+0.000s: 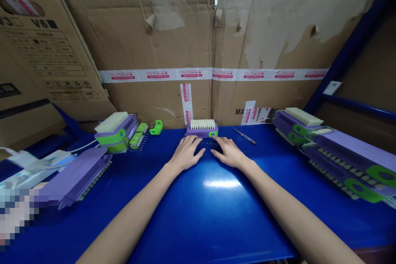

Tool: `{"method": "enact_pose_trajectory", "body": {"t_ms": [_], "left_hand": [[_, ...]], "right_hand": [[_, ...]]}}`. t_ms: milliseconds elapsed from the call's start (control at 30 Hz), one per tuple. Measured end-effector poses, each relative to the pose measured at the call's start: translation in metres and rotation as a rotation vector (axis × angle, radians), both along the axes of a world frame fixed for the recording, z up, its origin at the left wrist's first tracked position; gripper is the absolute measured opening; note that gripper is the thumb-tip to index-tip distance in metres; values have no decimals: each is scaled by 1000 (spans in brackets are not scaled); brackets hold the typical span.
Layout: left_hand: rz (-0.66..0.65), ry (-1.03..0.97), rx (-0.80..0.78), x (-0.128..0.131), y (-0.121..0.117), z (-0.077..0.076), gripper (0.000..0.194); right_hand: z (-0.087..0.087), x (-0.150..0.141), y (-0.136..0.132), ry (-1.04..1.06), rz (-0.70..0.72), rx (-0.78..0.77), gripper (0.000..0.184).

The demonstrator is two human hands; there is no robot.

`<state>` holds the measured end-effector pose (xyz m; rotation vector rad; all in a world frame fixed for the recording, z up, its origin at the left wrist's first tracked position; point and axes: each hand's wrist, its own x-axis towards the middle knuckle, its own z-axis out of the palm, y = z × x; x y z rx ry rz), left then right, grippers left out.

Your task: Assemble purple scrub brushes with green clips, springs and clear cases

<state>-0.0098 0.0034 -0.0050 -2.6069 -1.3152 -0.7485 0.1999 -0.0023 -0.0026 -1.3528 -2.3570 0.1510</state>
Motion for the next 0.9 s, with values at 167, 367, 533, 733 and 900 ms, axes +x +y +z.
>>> {"method": "enact_pose_trajectory", "body": {"t_ms": [167,367,533,733,900], "left_hand": [[61,52,143,-2,-1,6,35],[434,82,209,-25,9,20,36],[787,159,162,-61,19,31,36],[998,204,128,-89,19,32,32],[1072,229,59,-96,18,30,31]], "right_hand": [[3,-1,-2,44,-18,2,56],[4,0,-1,34,-29,4,54],[3,0,0,59,-22,20,52],[3,0,0,62,-17,25,51],[3,0,-1,58,-22,25,51]]}}
